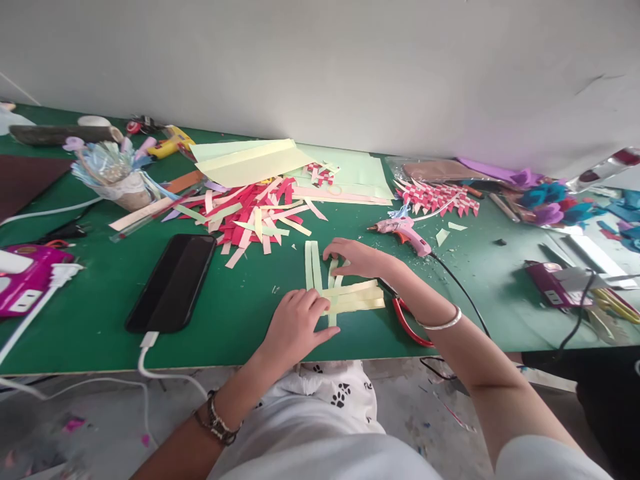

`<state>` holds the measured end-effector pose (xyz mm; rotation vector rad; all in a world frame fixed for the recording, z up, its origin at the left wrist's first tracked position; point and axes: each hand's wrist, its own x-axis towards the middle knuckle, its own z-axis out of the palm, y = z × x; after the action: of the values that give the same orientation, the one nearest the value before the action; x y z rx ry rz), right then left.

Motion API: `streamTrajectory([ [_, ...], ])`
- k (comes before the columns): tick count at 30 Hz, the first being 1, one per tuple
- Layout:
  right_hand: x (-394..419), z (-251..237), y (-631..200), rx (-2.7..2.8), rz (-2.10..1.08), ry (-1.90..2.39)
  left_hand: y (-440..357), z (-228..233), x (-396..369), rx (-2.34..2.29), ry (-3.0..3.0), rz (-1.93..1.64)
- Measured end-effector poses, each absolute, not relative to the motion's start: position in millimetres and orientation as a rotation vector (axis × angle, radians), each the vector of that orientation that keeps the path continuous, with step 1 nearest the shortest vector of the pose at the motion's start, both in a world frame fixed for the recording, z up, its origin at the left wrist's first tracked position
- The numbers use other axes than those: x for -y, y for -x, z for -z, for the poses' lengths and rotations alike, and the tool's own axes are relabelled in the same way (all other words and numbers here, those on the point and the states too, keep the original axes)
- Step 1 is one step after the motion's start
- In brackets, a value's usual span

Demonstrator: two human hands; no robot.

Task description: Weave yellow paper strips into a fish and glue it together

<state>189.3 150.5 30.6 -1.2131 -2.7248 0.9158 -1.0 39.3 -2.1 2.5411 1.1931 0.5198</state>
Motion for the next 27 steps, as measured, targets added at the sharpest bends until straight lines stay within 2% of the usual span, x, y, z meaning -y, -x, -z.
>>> streamTrajectory([
  [14,-148,-41,-205,2.786,-1.045,1.125,2,1,-40,-1.197,-2.518,-0.549],
  [20,-156,-45,-202,2.819,-0.947,1.167,2,0,-40,-1.201,-2.517,-0.541],
  [27,-156,-57,-208,2.67,-1.159,1.185,3,1,-40,-1.203,-2.517,-0.536],
])
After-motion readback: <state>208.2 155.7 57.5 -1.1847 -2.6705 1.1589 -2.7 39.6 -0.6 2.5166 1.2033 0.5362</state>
